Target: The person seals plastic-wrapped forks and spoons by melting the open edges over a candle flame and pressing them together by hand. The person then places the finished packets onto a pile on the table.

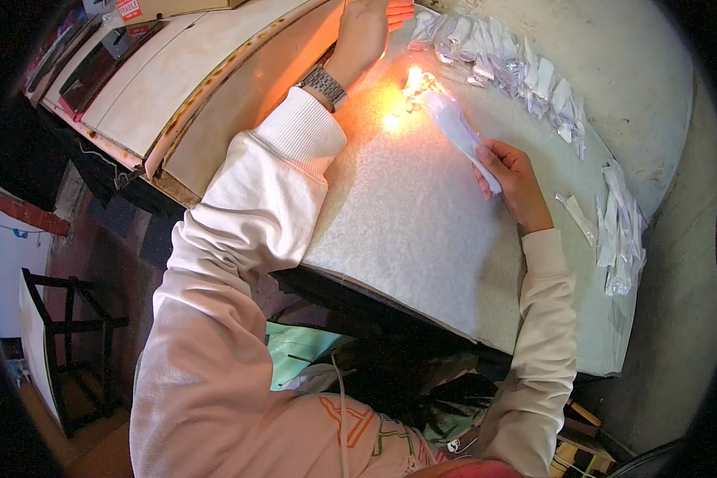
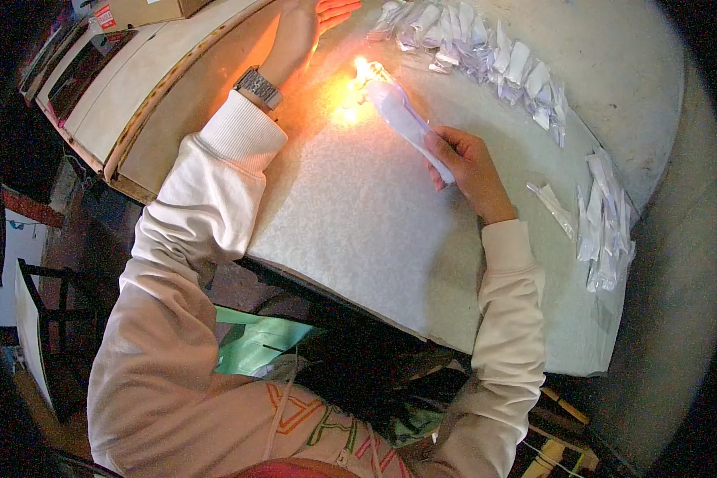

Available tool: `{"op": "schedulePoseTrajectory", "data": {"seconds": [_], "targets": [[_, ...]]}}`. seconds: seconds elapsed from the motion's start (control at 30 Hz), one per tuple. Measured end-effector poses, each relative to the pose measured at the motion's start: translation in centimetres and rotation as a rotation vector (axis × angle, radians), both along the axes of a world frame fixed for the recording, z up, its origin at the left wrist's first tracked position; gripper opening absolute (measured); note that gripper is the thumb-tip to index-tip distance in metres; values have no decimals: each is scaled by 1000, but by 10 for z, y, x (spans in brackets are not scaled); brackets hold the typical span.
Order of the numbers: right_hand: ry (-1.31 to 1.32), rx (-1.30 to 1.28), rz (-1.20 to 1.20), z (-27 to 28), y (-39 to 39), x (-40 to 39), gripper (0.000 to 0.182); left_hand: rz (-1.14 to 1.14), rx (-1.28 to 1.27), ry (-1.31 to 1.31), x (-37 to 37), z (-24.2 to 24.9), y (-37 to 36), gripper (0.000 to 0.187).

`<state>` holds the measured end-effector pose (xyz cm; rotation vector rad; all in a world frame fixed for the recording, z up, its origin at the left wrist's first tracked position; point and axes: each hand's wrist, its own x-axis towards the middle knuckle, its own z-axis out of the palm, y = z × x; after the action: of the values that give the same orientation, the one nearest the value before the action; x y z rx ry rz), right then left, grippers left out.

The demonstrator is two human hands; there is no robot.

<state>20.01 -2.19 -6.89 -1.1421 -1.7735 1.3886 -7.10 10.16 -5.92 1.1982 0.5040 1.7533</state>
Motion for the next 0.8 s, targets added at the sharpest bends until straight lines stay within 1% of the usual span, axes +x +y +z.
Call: {"op": "schedulePoseTrajectory", "data": {"seconds": [0.17, 0.27, 0.37, 0.57, 0.67, 0.77, 0.8], "targets": [[-39, 6, -24, 2, -3, -3, 29, -7, 4, -4, 1, 2, -3, 45], [-60, 8, -15, 5, -4, -4, 30, 21, 22, 34, 0, 1, -3, 45], [-55, 2, -13, 6, -5, -5, 30, 100, 106, 95, 0, -1, -1, 45], [-44, 11, -21, 3, -2, -4, 30, 54, 11, 35, 2, 4, -8, 44], [-53, 20, -9, 4, -3, -4, 30, 108, 104, 86, 1, 1, -4, 43], [-59, 20, 8, 6, -5, -5, 29, 226, 157, 205, -2, 0, -2, 44], [-60, 18, 12, 6, -5, -6, 29, 231, 156, 206, -1, 0, -3, 44]]}}
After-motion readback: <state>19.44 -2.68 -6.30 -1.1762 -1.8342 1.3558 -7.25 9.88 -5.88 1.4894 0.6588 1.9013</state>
